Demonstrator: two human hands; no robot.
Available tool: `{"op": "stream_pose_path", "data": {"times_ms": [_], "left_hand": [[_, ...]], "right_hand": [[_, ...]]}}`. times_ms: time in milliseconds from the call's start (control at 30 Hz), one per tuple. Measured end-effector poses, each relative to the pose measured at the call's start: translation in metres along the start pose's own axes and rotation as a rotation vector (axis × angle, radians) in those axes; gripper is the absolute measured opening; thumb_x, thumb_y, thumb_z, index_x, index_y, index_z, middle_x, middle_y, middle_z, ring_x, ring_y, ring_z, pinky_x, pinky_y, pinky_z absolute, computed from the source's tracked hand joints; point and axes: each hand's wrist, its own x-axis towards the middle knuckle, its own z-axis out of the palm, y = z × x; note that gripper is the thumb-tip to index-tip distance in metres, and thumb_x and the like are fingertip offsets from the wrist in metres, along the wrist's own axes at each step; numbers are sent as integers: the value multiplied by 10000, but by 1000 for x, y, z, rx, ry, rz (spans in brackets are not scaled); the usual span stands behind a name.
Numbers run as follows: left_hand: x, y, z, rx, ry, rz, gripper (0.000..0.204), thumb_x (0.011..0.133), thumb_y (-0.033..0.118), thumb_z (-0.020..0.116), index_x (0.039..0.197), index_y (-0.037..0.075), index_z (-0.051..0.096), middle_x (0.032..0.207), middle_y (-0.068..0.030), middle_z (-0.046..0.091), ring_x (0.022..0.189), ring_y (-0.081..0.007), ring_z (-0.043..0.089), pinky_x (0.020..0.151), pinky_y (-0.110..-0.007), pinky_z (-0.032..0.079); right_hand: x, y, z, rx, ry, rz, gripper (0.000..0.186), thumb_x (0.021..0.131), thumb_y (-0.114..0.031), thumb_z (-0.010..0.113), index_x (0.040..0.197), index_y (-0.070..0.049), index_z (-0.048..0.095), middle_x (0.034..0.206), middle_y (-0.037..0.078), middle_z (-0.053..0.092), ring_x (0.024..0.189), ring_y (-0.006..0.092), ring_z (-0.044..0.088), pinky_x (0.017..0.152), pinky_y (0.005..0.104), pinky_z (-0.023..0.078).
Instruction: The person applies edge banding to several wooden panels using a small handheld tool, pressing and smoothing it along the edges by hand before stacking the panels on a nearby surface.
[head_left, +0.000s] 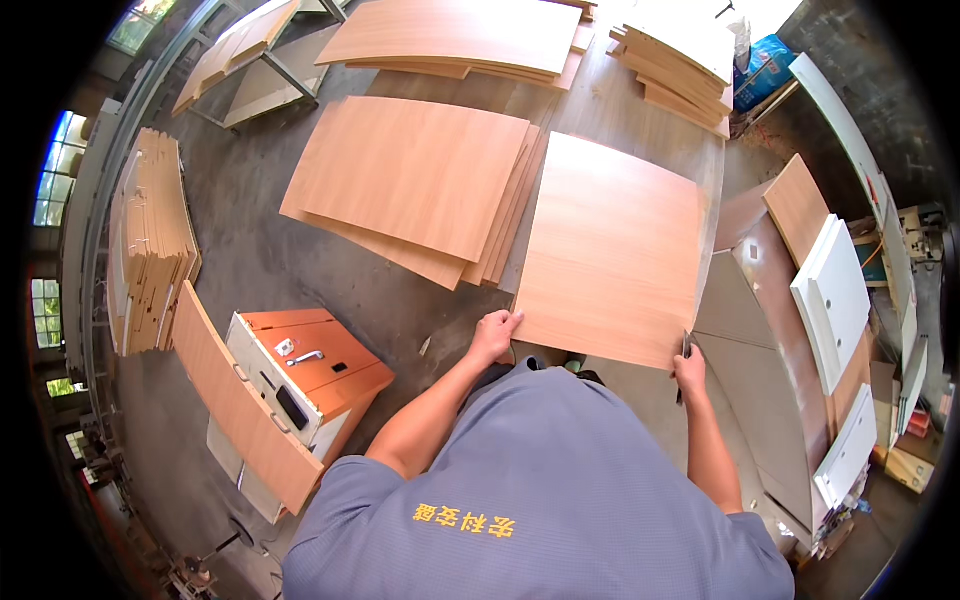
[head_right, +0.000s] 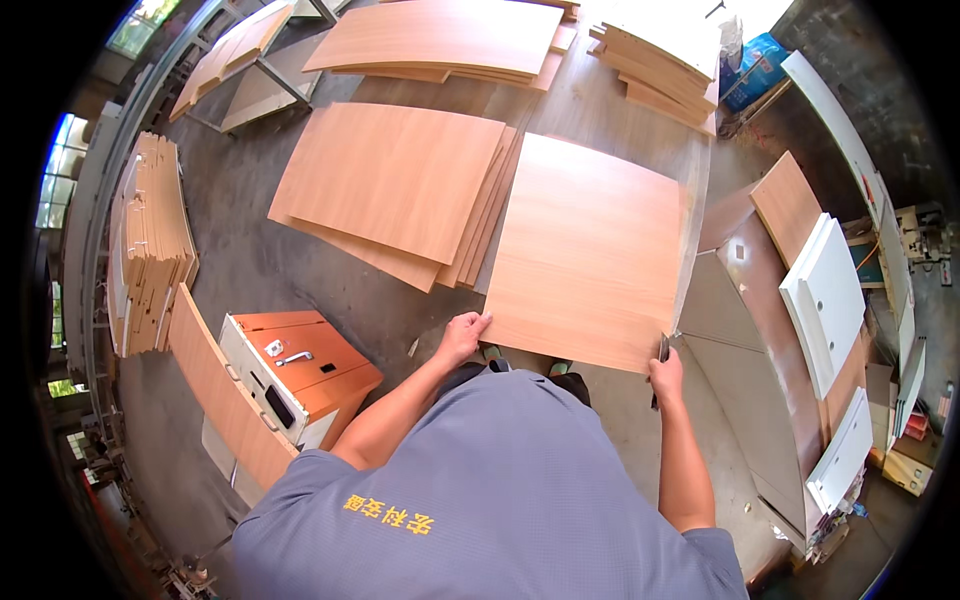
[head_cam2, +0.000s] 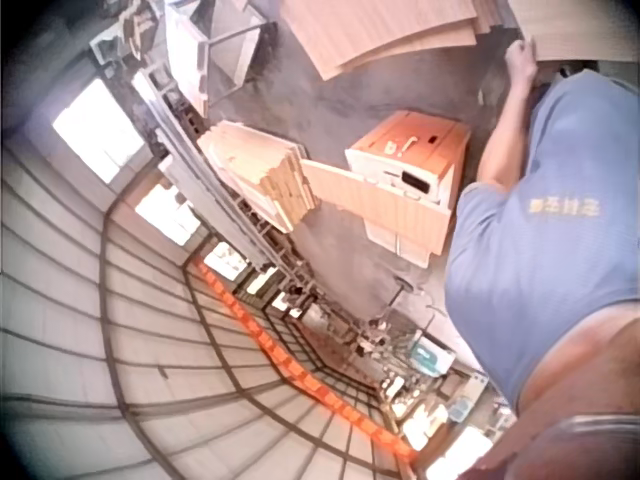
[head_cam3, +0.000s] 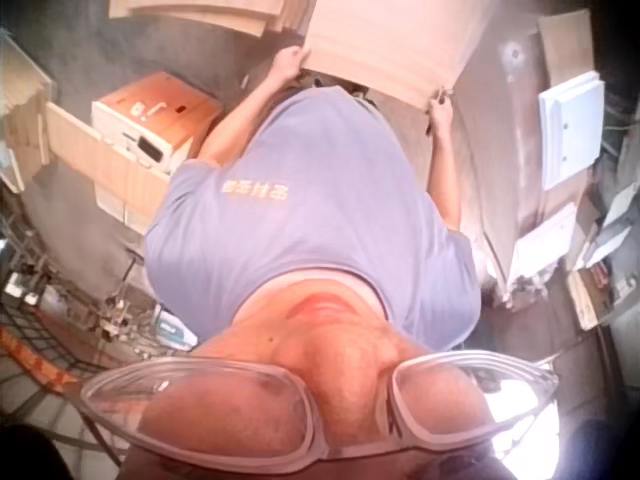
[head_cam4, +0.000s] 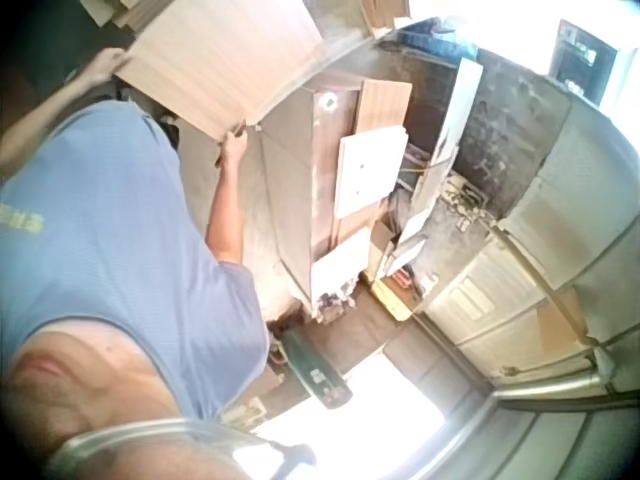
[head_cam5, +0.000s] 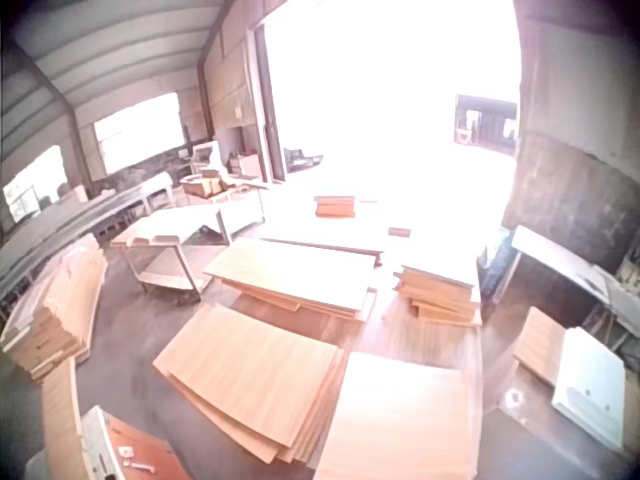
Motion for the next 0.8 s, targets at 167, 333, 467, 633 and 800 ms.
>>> {"op": "stream_pose_path", "data": {"times_ms": [167,333,467,633,800], "left_hand": [[-23,35,-71,135,87,158,488,959,412,600,752,-30,573,634,-167,529,597,-186,509,587,-388,434],[-8,-38,-149,-80,180,85,443,987,392,585,737,26,579,594,-38,491,575,-93,450,540,-312,403],[14,-69,-210,-224,394,-53,397,1008,366,561,786,43,627,637,35,539,575,-51,460,521,-263,391],[51,-115,-342,-153,619,29,344,1016,318,549,1022,8,698,817,-16,678,684,-79,568,613,-257,463],[99,-53,-361,810,562,-292,629,958,422,573,1441,35,456,1421,-190,512,1289,-334,498,1074,-432,392]], "right_hand": [[-32,-23,29,584,-224,227,316,810,-30,428,1104,-18,543,692,82,573,497,122,552,340,241,345],[-48,-70,95,726,-295,223,280,808,-25,429,1073,-54,511,636,78,551,443,125,490,336,233,328],[-49,-115,144,678,-616,149,375,783,-8,441,1145,-66,516,641,84,550,434,118,459,351,248,332],[-68,-216,185,432,-1004,-63,659,811,-9,483,1460,-97,419,679,52,591,478,81,465,403,221,349],[-70,-189,194,421,-811,-235,638,857,-96,607,1468,-80,424,955,111,658,747,165,618,615,303,507]]}}
